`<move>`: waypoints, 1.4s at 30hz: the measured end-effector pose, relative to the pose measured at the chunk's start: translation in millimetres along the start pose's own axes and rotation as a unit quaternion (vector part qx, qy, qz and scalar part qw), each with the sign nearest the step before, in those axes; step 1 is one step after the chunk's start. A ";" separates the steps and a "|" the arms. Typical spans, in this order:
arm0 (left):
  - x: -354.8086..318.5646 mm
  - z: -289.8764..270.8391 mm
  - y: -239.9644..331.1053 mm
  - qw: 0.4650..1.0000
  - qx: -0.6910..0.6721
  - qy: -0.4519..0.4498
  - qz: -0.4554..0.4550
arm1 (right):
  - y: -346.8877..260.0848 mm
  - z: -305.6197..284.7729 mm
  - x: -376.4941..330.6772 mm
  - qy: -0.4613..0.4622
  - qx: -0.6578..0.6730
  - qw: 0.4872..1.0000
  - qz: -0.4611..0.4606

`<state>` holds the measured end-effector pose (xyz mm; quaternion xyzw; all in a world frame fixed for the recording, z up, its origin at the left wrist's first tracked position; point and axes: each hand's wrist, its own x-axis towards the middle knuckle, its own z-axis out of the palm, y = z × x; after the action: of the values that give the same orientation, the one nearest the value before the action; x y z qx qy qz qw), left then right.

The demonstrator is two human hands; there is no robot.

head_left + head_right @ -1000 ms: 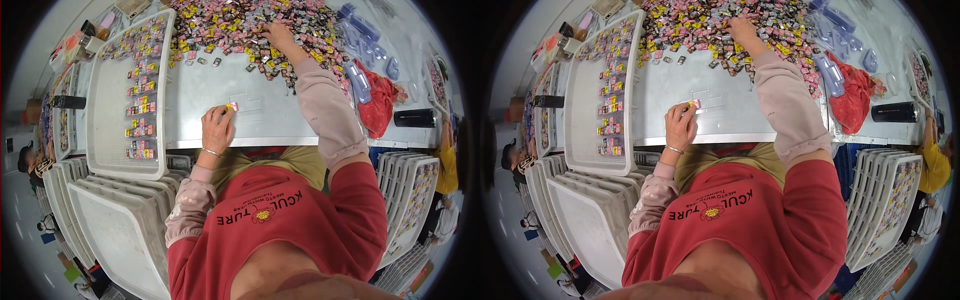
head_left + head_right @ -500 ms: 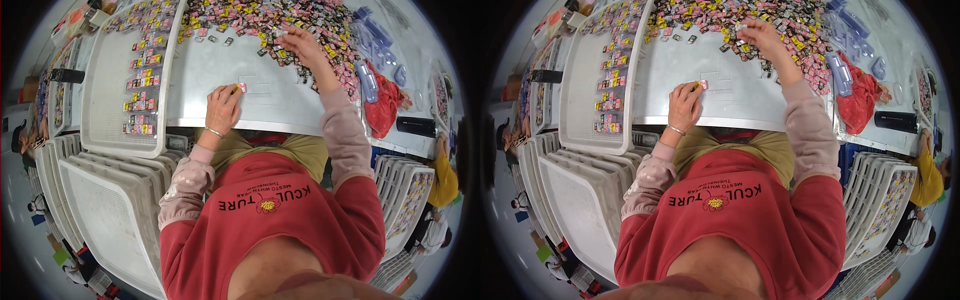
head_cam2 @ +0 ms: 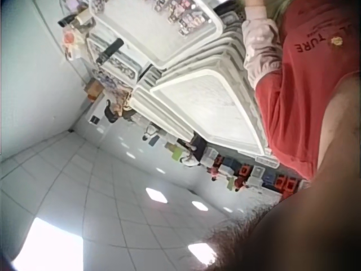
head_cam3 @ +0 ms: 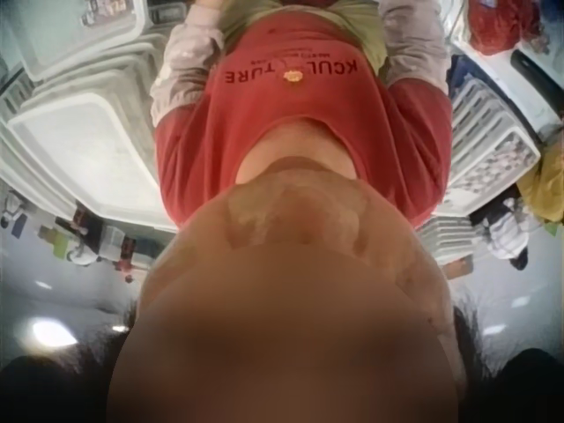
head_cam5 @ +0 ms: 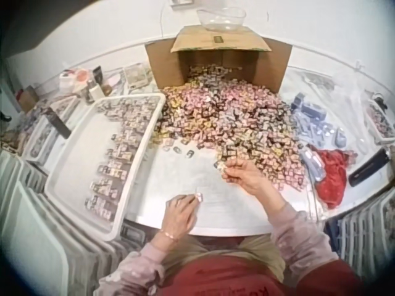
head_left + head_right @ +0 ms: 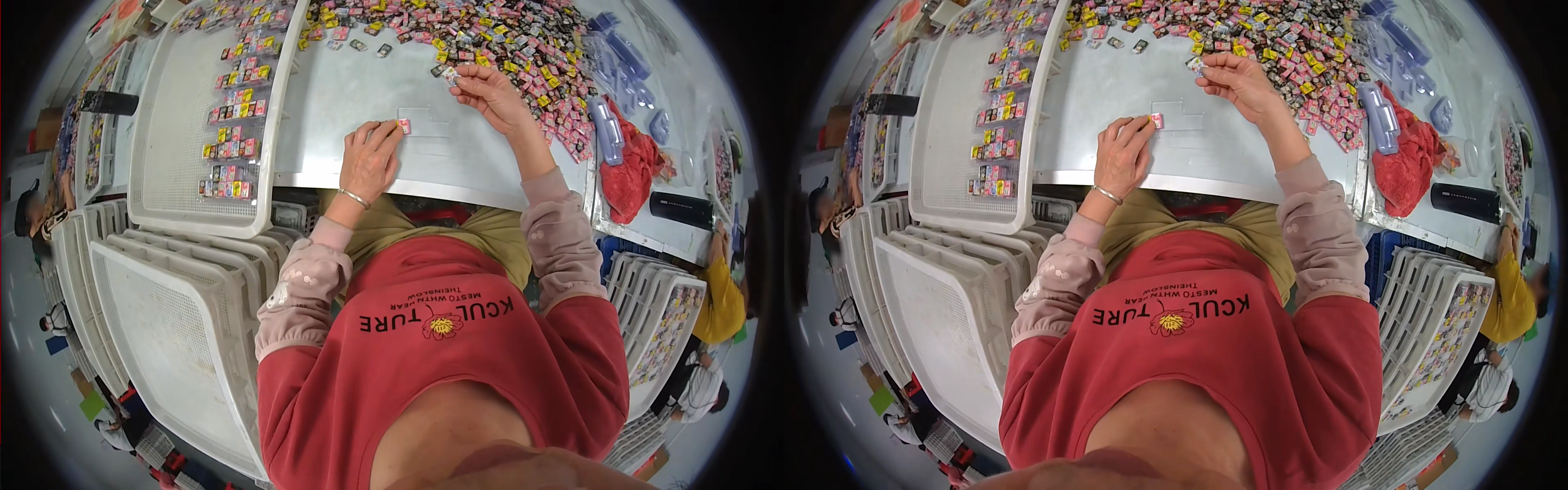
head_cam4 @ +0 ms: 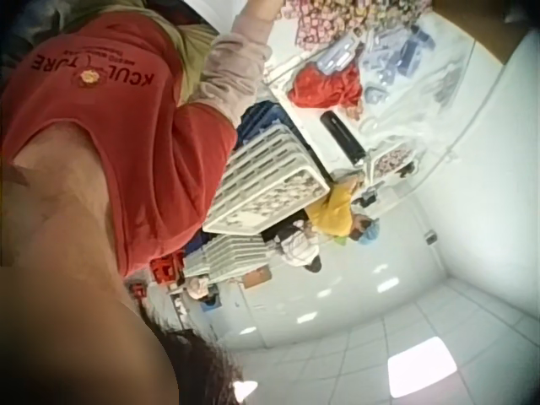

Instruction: Arrange small colorful toy components into organized rows on a tray.

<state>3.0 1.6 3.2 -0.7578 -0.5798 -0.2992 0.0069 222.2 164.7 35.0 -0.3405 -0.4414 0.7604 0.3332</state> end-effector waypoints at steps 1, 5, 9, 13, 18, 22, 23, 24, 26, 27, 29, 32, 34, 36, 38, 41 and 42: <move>0.0 -0.1 -0.2 1.000 0.002 0.000 0.002 | 2.4 4.3 -3.9 -0.013 0.003 1.000 -0.001; -0.4 -1.0 1.5 1.000 0.002 0.003 -0.001 | 14.3 25.9 -15.0 -0.019 -0.085 0.996 0.031; -0.4 -1.1 1.5 1.000 0.001 0.008 0.000 | 37.4 43.9 -17.9 -0.026 -0.280 0.959 0.031; -0.5 0.5 -0.3 1.000 0.008 -0.002 0.002 | 62.3 53.7 -18.4 0.039 -0.478 0.866 -0.145; -1.1 0.3 -0.6 1.000 0.004 0.000 0.001 | 62.9 55.4 -22.3 0.082 -0.558 0.767 -0.307; -1.1 -0.2 -0.3 1.000 0.007 -0.006 0.001 | 43.2 43.4 -25.9 -0.013 -0.492 0.857 -0.156; -1.0 -0.1 -0.3 1.000 0.008 -0.009 -0.001 | 41.6 42.8 -25.4 -0.044 -0.527 0.833 -0.160; -0.8 0.4 0.2 1.000 0.008 -0.008 0.001 | 41.8 43.4 -24.8 -0.053 -0.528 0.831 -0.164; -0.7 0.3 0.0 1.000 0.008 -0.007 0.001 | 45.8 47.2 -23.1 -0.050 -0.603 0.766 -0.219; -0.8 -0.2 -0.3 1.000 0.009 -0.007 0.001 | 48.5 49.5 -22.8 -0.051 -0.602 0.766 -0.220; -0.8 -1.1 -0.4 1.000 -0.012 0.009 -0.001 | 53.3 52.9 -24.1 -0.016 -0.613 0.761 -0.212; -0.4 -3.0 0.7 0.999 -0.009 0.028 -0.013 | 53.1 54.5 -23.7 -0.003 -0.607 0.776 -0.173; 2.3 -2.3 2.7 1.000 -0.018 0.017 0.006 | 50.2 54.2 -23.2 -0.009 -0.605 0.779 -0.164; 5.8 0.7 6.3 0.999 -0.031 0.007 0.029 | 48.1 54.2 -21.9 -0.005 -0.606 0.780 -0.153; 11.2 8.7 12.3 0.997 -0.057 -0.021 0.045 | 48.6 53.8 -20.5 -0.016 -0.600 0.788 -0.137; 14.0 12.6 14.9 0.998 -0.038 -0.015 0.047 | 47.6 46.9 -20.7 -0.012 -0.598 0.786 -0.156; 14.0 12.8 14.7 0.999 -0.035 -0.015 0.037 | 46.0 42.7 -22.0 -0.028 -0.585 0.797 -0.148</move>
<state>23.7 13.6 4.1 -0.7829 -0.5407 -0.3074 -0.0176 190.0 110.1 14.8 -0.3793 -0.8564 0.3082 0.1668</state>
